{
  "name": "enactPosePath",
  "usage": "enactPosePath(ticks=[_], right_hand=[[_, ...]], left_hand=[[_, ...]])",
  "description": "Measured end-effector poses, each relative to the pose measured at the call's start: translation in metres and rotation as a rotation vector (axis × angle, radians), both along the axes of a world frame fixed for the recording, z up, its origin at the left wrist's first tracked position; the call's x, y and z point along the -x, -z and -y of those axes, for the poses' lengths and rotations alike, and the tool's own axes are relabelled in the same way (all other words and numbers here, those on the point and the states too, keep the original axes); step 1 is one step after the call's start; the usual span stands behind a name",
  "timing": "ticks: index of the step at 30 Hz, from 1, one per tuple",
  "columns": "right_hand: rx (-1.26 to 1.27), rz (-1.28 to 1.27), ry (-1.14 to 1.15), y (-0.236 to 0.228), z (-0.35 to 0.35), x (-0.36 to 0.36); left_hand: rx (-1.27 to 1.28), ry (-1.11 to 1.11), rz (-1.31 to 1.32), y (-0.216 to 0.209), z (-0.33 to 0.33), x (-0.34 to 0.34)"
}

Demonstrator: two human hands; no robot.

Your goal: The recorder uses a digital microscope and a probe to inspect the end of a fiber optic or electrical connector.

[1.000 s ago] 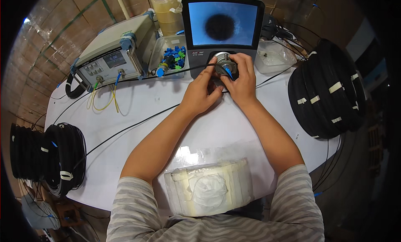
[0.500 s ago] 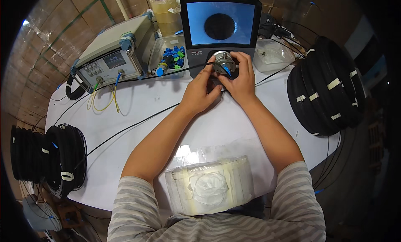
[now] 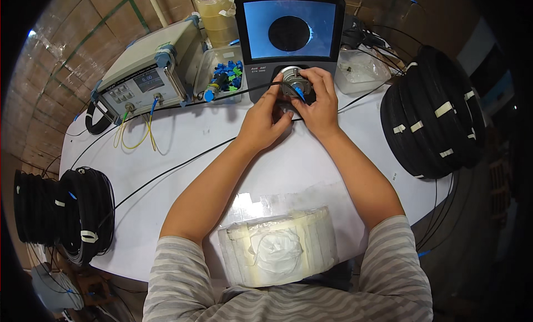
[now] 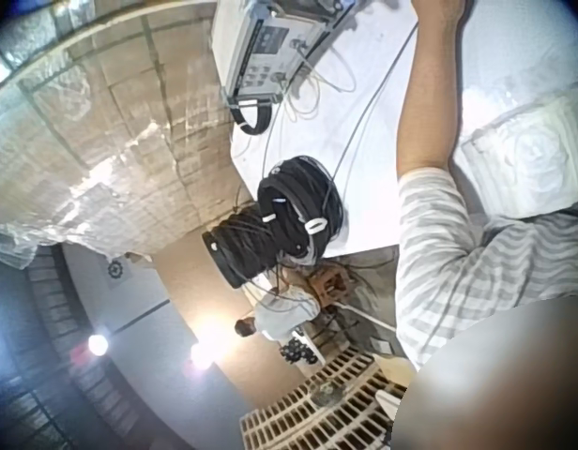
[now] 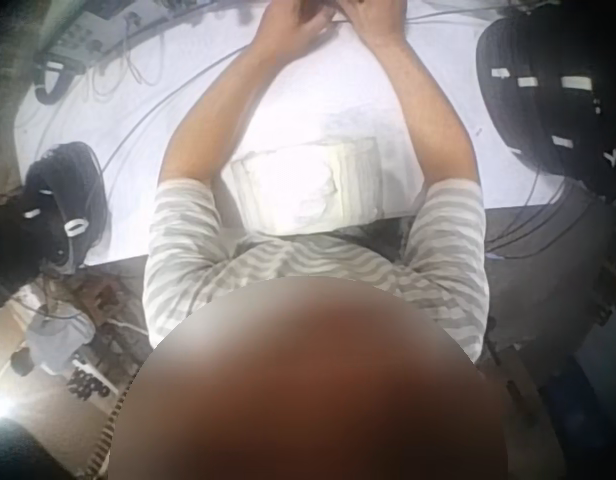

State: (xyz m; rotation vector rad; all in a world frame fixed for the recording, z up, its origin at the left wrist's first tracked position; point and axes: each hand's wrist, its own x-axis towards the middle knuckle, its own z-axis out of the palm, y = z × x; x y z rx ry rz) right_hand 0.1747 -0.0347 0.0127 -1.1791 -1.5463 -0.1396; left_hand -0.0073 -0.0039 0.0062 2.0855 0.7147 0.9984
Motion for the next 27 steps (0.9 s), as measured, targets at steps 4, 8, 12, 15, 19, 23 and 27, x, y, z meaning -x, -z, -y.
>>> enactPosePath(ticks=[4, 8, 12, 15, 19, 23, 27], right_hand=[[0.017, -0.005, -0.006, -0.001, 0.001, 0.001], [-0.01, 0.006, -0.011, -0.002, 0.001, -0.001], [-0.017, -0.008, -0.014, -0.003, 0.001, -0.001], [-0.025, 0.002, -0.002, -0.002, 0.0, 0.0], [-0.026, 0.003, 0.001, -0.001, -0.002, -0.001], [-0.039, 0.014, 0.015, 0.0, -0.002, 0.001], [-0.036, 0.007, 0.019, -0.001, -0.001, 0.0]], left_hand=[[0.023, 0.003, 0.015, 0.0, 0.0, 0.001], [-0.002, -0.004, -0.01, 0.001, -0.001, 0.001], [0.01, -0.004, -0.009, -0.002, 0.001, 0.0], [0.009, -0.011, -0.023, -0.001, 0.0, 0.001], [0.021, -0.005, -0.024, -0.003, 0.001, 0.0], [0.005, 0.025, 0.053, 0.003, -0.003, -0.001], [0.054, 0.004, -0.021, -0.005, 0.001, -0.001]])
